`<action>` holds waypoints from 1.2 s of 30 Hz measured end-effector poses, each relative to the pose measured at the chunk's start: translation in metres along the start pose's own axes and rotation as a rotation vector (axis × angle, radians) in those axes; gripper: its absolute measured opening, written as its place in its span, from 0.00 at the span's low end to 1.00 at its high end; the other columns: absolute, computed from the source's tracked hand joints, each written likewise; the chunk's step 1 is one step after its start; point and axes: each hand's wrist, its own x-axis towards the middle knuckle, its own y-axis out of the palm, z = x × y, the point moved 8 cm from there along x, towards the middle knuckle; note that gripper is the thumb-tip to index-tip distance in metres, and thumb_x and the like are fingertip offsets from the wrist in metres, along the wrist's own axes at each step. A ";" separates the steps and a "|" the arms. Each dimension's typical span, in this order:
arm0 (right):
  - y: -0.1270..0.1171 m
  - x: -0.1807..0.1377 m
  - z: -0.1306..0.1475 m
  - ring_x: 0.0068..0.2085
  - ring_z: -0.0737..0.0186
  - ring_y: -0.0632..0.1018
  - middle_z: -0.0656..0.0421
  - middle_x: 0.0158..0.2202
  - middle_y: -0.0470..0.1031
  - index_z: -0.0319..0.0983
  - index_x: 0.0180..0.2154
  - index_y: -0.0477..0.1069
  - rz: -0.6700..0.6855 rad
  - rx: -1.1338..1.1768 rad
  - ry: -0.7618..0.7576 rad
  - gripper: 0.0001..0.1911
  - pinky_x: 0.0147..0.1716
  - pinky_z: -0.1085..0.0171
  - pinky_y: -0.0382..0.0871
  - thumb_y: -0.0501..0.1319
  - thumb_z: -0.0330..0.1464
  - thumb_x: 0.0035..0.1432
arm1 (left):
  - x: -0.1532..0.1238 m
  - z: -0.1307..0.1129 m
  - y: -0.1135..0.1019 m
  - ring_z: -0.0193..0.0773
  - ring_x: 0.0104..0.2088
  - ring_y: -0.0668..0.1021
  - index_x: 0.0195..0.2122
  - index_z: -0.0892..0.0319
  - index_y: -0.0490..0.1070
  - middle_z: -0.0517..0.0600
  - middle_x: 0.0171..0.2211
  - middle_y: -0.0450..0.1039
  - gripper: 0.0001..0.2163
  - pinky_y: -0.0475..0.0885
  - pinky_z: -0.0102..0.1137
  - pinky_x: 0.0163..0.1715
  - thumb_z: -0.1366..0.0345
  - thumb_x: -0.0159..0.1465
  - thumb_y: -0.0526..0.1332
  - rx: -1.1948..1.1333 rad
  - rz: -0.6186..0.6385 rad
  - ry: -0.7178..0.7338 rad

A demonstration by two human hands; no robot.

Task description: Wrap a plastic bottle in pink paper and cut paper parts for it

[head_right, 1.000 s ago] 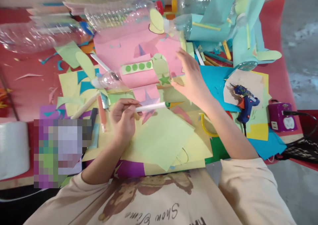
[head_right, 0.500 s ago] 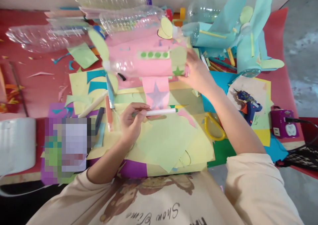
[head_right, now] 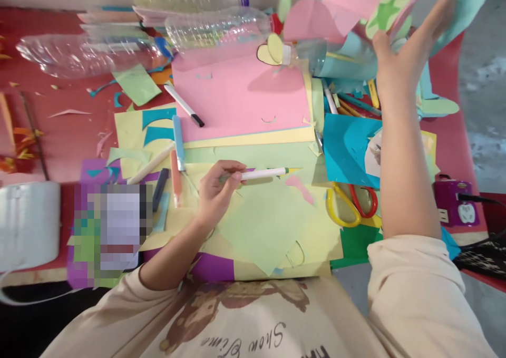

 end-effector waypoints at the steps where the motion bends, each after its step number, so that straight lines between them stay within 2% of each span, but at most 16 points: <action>1: -0.004 0.000 -0.003 0.69 0.46 0.52 0.58 0.61 0.63 0.55 0.61 0.59 -0.055 -0.047 0.012 0.27 0.56 0.47 0.64 0.53 0.51 0.61 | 0.001 0.000 -0.001 0.32 0.32 0.78 0.37 0.58 0.71 0.49 0.35 0.76 0.07 0.74 0.27 0.33 0.60 0.64 0.57 0.014 -0.001 -0.008; 3: -0.019 -0.004 -0.008 0.70 0.45 0.49 0.59 0.64 0.58 0.55 0.63 0.54 -0.308 -0.112 0.070 0.28 0.59 0.44 0.59 0.52 0.50 0.63 | 0.003 0.002 -0.001 0.33 0.35 0.79 0.37 0.58 0.71 0.49 0.35 0.77 0.07 0.75 0.28 0.35 0.61 0.64 0.57 0.045 0.009 -0.031; 5: -0.030 -0.017 -0.006 0.69 0.43 0.52 0.55 0.66 0.55 0.51 0.64 0.52 -0.606 -0.101 0.126 0.29 0.60 0.44 0.57 0.53 0.46 0.64 | 0.004 0.004 0.001 0.35 0.37 0.80 0.38 0.57 0.71 0.49 0.35 0.77 0.06 0.75 0.29 0.38 0.62 0.63 0.58 0.111 0.049 -0.043; 6: -0.027 -0.022 -0.001 0.67 0.43 0.55 0.52 0.65 0.55 0.47 0.63 0.53 -0.662 -0.063 0.130 0.28 0.60 0.44 0.58 0.54 0.43 0.64 | 0.004 0.004 0.003 0.35 0.38 0.80 0.39 0.57 0.72 0.48 0.36 0.78 0.06 0.74 0.30 0.39 0.63 0.63 0.59 0.164 0.077 -0.038; 7: -0.017 -0.023 0.006 0.64 0.44 0.63 0.50 0.63 0.60 0.45 0.62 0.55 -0.627 0.004 0.109 0.26 0.57 0.45 0.62 0.54 0.40 0.64 | 0.004 0.004 0.005 0.36 0.39 0.80 0.40 0.56 0.72 0.48 0.38 0.78 0.06 0.74 0.30 0.40 0.63 0.63 0.59 0.225 0.109 -0.019; 8: -0.003 -0.022 0.016 0.59 0.47 0.69 0.50 0.59 0.66 0.44 0.59 0.60 -0.533 0.091 0.070 0.22 0.53 0.47 0.67 0.54 0.38 0.64 | 0.004 0.004 0.008 0.36 0.40 0.79 0.41 0.55 0.72 0.48 0.39 0.78 0.07 0.74 0.30 0.41 0.64 0.63 0.59 0.288 0.144 0.015; 9: 0.021 -0.019 0.026 0.57 0.50 0.72 0.53 0.54 0.71 0.44 0.54 0.66 -0.311 0.147 0.049 0.17 0.54 0.48 0.67 0.54 0.35 0.64 | 0.003 0.002 0.012 0.36 0.40 0.79 0.42 0.55 0.72 0.48 0.40 0.78 0.08 0.73 0.31 0.41 0.66 0.63 0.58 0.348 0.180 0.061; 11: 0.060 -0.022 0.047 0.53 0.53 0.75 0.54 0.49 0.76 0.43 0.47 0.72 0.005 0.197 -0.001 0.12 0.55 0.49 0.68 0.54 0.32 0.63 | 0.002 -0.002 0.019 0.38 0.40 0.79 0.43 0.55 0.73 0.49 0.39 0.79 0.09 0.73 0.33 0.42 0.68 0.64 0.56 0.453 0.238 0.172; 13: 0.087 -0.026 0.057 0.56 0.54 0.73 0.52 0.52 0.75 0.40 0.48 0.72 0.166 0.175 -0.016 0.14 0.57 0.50 0.67 0.54 0.28 0.62 | 0.001 -0.005 0.024 0.39 0.41 0.78 0.43 0.57 0.73 0.51 0.39 0.79 0.10 0.73 0.35 0.43 0.70 0.64 0.55 0.535 0.259 0.263; 16: 0.106 -0.024 0.049 0.63 0.51 0.66 0.51 0.60 0.67 0.38 0.56 0.67 0.184 0.043 0.015 0.21 0.61 0.47 0.61 0.54 0.26 0.61 | 0.003 -0.007 0.021 0.41 0.46 0.77 0.48 0.58 0.70 0.53 0.45 0.77 0.12 0.72 0.38 0.47 0.69 0.65 0.54 0.607 0.206 0.318; 20: 0.118 -0.014 0.035 0.67 0.48 0.59 0.51 0.66 0.59 0.39 0.62 0.59 0.205 -0.031 0.013 0.26 0.63 0.43 0.56 0.56 0.32 0.62 | 0.007 0.001 0.013 0.47 0.57 0.70 0.56 0.58 0.65 0.58 0.57 0.68 0.17 0.66 0.45 0.57 0.66 0.65 0.55 0.701 0.127 0.281; 23: 0.122 -0.006 0.034 0.64 0.50 0.64 0.52 0.64 0.63 0.39 0.60 0.62 0.218 -0.051 -0.040 0.24 0.62 0.44 0.57 0.56 0.32 0.63 | 0.008 0.009 0.010 0.50 0.62 0.64 0.58 0.58 0.62 0.61 0.61 0.63 0.20 0.61 0.49 0.61 0.62 0.65 0.56 0.777 0.105 0.248; 26: 0.122 -0.002 0.036 0.60 0.52 0.70 0.51 0.59 0.70 0.39 0.55 0.68 0.208 -0.075 -0.086 0.18 0.60 0.47 0.62 0.55 0.30 0.64 | 0.007 0.014 0.009 0.51 0.63 0.63 0.59 0.59 0.61 0.62 0.62 0.61 0.21 0.59 0.50 0.62 0.59 0.66 0.55 0.809 0.105 0.226; 32: 0.121 -0.004 0.042 0.52 0.53 0.74 0.51 0.52 0.76 0.37 0.48 0.71 0.148 -0.170 -0.152 0.13 0.53 0.50 0.67 0.52 0.30 0.66 | 0.007 0.012 0.009 0.50 0.64 0.63 0.58 0.58 0.61 0.61 0.62 0.62 0.20 0.58 0.50 0.63 0.59 0.66 0.54 0.807 0.113 0.206; 36: 0.122 -0.005 0.041 0.50 0.53 0.75 0.49 0.47 0.77 0.35 0.42 0.71 0.157 -0.156 -0.142 0.12 0.52 0.51 0.68 0.50 0.27 0.66 | 0.007 0.009 0.009 0.50 0.63 0.64 0.57 0.57 0.62 0.60 0.62 0.62 0.19 0.60 0.49 0.62 0.59 0.66 0.54 0.786 0.118 0.215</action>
